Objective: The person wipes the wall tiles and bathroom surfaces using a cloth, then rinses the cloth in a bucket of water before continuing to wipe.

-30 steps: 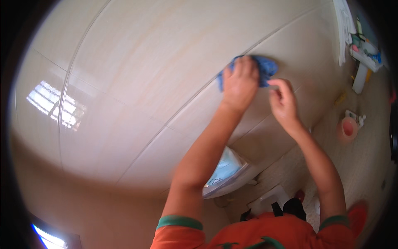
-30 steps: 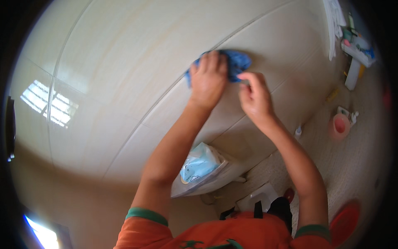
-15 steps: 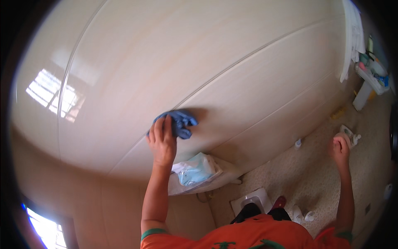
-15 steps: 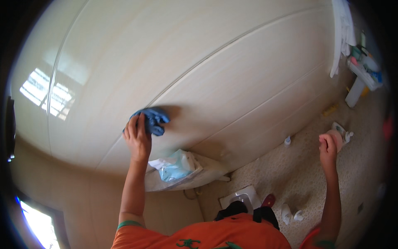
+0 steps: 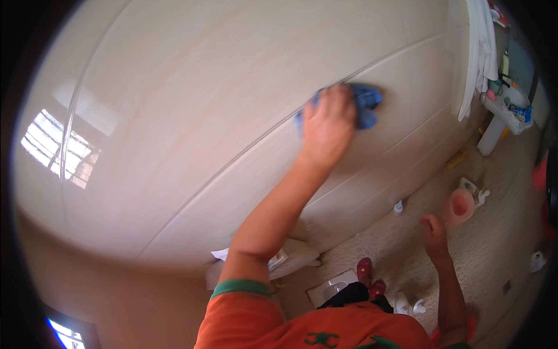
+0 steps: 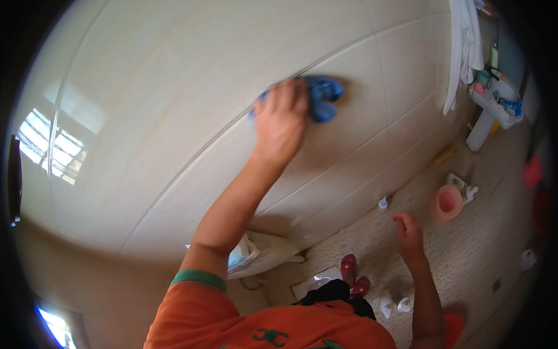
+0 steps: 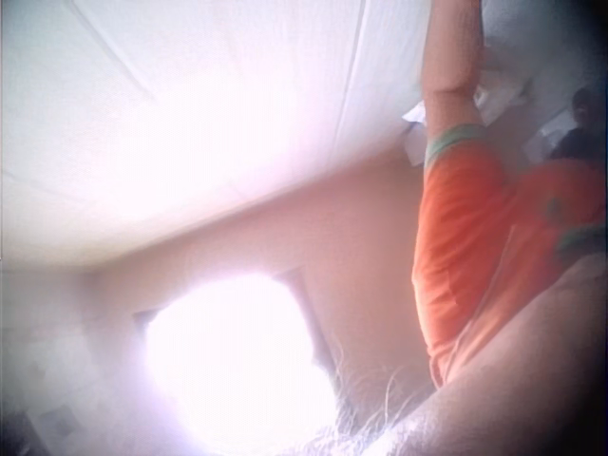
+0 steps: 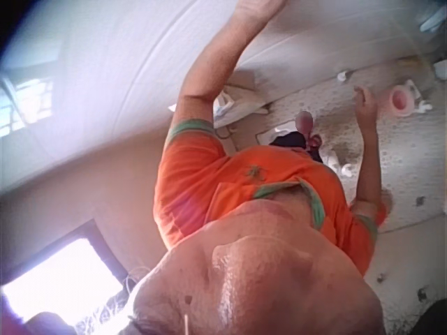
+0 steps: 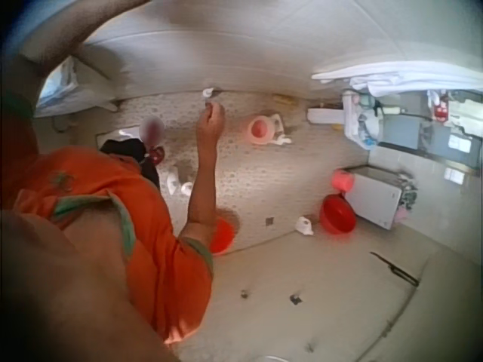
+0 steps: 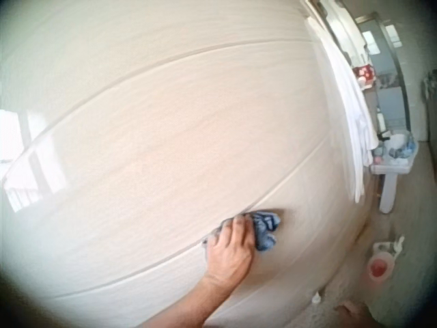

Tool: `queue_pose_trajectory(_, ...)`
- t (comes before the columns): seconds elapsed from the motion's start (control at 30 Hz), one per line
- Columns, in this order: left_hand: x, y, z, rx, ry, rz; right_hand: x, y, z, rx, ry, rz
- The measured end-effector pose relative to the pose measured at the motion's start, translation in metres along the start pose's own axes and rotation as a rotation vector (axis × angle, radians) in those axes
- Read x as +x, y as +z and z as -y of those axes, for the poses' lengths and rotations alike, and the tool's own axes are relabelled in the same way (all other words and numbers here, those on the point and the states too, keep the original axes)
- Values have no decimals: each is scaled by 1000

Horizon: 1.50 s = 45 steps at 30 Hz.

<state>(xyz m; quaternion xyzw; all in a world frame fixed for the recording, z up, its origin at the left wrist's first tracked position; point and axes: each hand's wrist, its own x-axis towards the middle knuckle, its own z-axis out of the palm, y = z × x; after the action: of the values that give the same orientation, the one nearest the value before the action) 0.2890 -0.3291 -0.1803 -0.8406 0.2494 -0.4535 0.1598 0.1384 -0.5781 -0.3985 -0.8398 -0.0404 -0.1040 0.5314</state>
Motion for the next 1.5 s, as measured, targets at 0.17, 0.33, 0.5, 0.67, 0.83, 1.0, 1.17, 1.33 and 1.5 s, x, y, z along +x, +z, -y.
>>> queue_pose_trajectory(0.17,56,28,-25,30,84,-103,13,12,25,-1,-150,16)
queue_pose_trajectory(0.33,-3,-20,20,-46,24,94,17,-6,6,-97,-120,-29)
queue_pose_trajectory(0.5,-82,-82,70,47,-99,154,25,-37,-16,-182,-52,-109)
queue_pose_trajectory(0.67,-112,-83,67,165,-242,113,44,-34,-46,-89,32,-160)
queue_pose_trajectory(0.83,-90,-57,42,219,-348,7,87,-17,-49,-62,-17,-39)
queue_pose_trajectory(1.0,-24,-16,-10,160,-407,-66,140,-44,-63,-14,-139,87)
queue_pose_trajectory(1.17,25,29,-55,120,-436,-229,177,-95,-67,-48,-309,212)
queue_pose_trajectory(1.33,122,84,-120,-48,-277,-161,188,-154,-120,-116,-205,241)
queue_pose_trajectory(1.5,194,118,-154,-64,-159,-218,188,-184,-136,-144,-181,258)
